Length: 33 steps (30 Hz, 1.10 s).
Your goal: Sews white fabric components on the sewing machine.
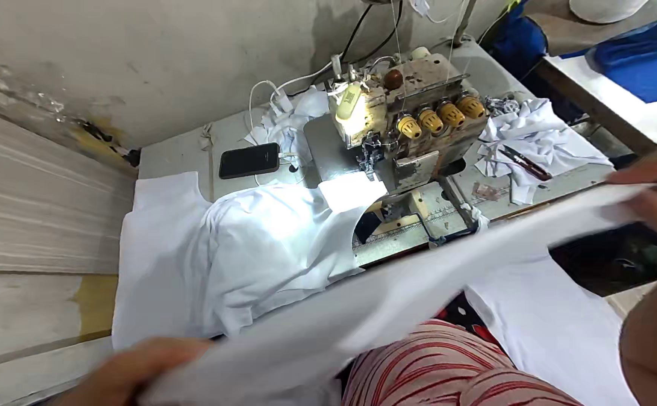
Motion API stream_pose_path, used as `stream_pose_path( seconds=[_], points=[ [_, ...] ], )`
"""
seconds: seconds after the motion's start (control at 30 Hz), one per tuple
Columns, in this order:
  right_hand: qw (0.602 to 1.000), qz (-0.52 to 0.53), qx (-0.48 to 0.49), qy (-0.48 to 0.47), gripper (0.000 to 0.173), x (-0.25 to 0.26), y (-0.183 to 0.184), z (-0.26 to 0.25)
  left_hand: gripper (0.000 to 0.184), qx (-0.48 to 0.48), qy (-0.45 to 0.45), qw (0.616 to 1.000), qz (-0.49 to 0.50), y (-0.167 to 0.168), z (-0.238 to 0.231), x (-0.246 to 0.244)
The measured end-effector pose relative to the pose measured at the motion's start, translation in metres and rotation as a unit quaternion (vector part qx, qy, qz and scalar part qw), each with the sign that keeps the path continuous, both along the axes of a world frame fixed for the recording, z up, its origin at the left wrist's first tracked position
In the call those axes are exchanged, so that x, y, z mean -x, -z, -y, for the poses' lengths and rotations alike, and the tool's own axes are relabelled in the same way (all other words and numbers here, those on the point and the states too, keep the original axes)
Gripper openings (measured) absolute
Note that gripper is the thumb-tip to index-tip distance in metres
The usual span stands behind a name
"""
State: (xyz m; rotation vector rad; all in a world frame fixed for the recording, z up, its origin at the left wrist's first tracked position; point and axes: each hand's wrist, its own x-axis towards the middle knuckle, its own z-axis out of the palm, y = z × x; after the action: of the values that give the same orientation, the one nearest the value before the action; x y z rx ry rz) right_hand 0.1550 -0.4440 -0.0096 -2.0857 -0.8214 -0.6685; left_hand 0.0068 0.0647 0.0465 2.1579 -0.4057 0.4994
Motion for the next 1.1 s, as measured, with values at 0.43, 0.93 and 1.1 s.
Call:
stream_pose_path(
  seconds=[0.43, 0.93, 1.1],
  points=[
    [0.903, -0.355, -0.183, -0.156, 0.025, -0.047, 0.056, -0.142, 0.048, -0.145, 0.054, 0.988, -0.024, 0.077, 0.113, -0.171],
    [0.812, -0.44, -0.328, -0.199, 0.013, -0.029, 0.096, -0.174, 0.023, -0.091, 0.02, 0.995, -0.034, 0.107, 0.125, -0.182],
    [0.832, -0.422, -0.327, -0.151, 0.009, -0.035, 0.092, -0.179, 0.023, -0.163, -0.059, 0.985, 0.017, 0.127, 0.135, -0.205]
  ],
)
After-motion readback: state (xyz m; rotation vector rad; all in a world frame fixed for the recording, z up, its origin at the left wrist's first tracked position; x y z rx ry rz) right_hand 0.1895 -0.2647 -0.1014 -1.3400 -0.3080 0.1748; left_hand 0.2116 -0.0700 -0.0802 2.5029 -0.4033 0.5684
